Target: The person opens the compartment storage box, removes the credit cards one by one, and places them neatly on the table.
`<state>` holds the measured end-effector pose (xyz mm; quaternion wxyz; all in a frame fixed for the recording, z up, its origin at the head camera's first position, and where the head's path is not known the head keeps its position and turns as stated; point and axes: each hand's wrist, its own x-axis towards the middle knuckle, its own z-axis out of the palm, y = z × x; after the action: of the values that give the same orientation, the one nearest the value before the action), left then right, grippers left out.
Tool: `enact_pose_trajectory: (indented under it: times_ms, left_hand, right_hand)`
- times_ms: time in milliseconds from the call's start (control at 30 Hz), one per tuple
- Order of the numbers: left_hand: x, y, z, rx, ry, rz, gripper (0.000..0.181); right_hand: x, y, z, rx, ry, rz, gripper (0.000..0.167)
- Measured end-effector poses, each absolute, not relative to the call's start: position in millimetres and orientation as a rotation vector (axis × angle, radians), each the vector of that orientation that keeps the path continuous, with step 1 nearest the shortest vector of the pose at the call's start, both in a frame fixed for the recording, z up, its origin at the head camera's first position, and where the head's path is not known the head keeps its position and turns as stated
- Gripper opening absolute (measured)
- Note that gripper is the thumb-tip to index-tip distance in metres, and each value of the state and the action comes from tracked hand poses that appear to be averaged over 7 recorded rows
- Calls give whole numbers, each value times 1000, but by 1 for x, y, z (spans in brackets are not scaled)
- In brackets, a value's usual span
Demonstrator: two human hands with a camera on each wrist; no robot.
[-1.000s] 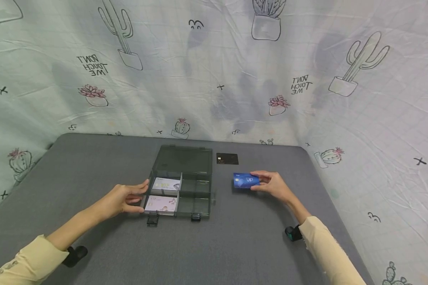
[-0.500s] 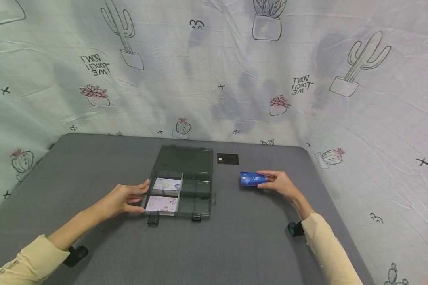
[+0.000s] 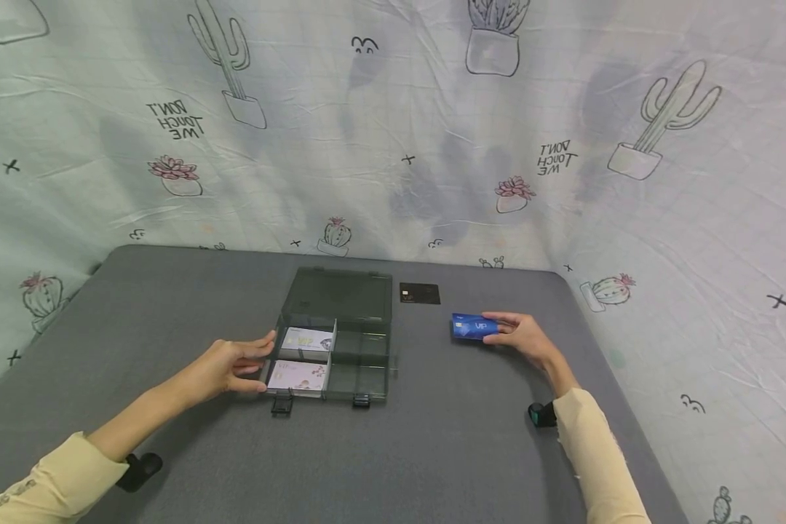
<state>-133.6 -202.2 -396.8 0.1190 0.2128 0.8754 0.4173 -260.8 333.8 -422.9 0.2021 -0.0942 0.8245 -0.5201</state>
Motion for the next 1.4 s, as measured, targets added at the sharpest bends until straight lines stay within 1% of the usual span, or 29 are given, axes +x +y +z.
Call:
enact_pose_trajectory:
  times_ms: [367, 600, 833, 1033, 1200, 1400]
  left_hand:
    - [-133, -201, -393, 604, 2550, 1222, 69]
    - [-132, -201, -393, 533, 2530, 1249, 71]
    - [-131, -202, -394, 547, 2531, 1240, 72]
    - [-132, -203, -393, 543, 2520, 1241, 73]
    - [-133, -202, -392, 473, 2459, 1297, 77]
    - [-133, -200, -394, 537, 2508, 1240, 75]
  right_hand:
    - [-274, 339, -429, -197, 2336, -1461, 63]
    - [-285, 342, -421, -170, 2326, -1458, 65]
    - [-295, 346, -414, -164, 2326, -1439, 66]
    - [-302, 345, -414, -168, 2337, -1422, 66]
    - [-307, 343, -416, -180, 2335, -1421, 66]
    - [-312, 340, -417, -162, 2348, -1409, 68]
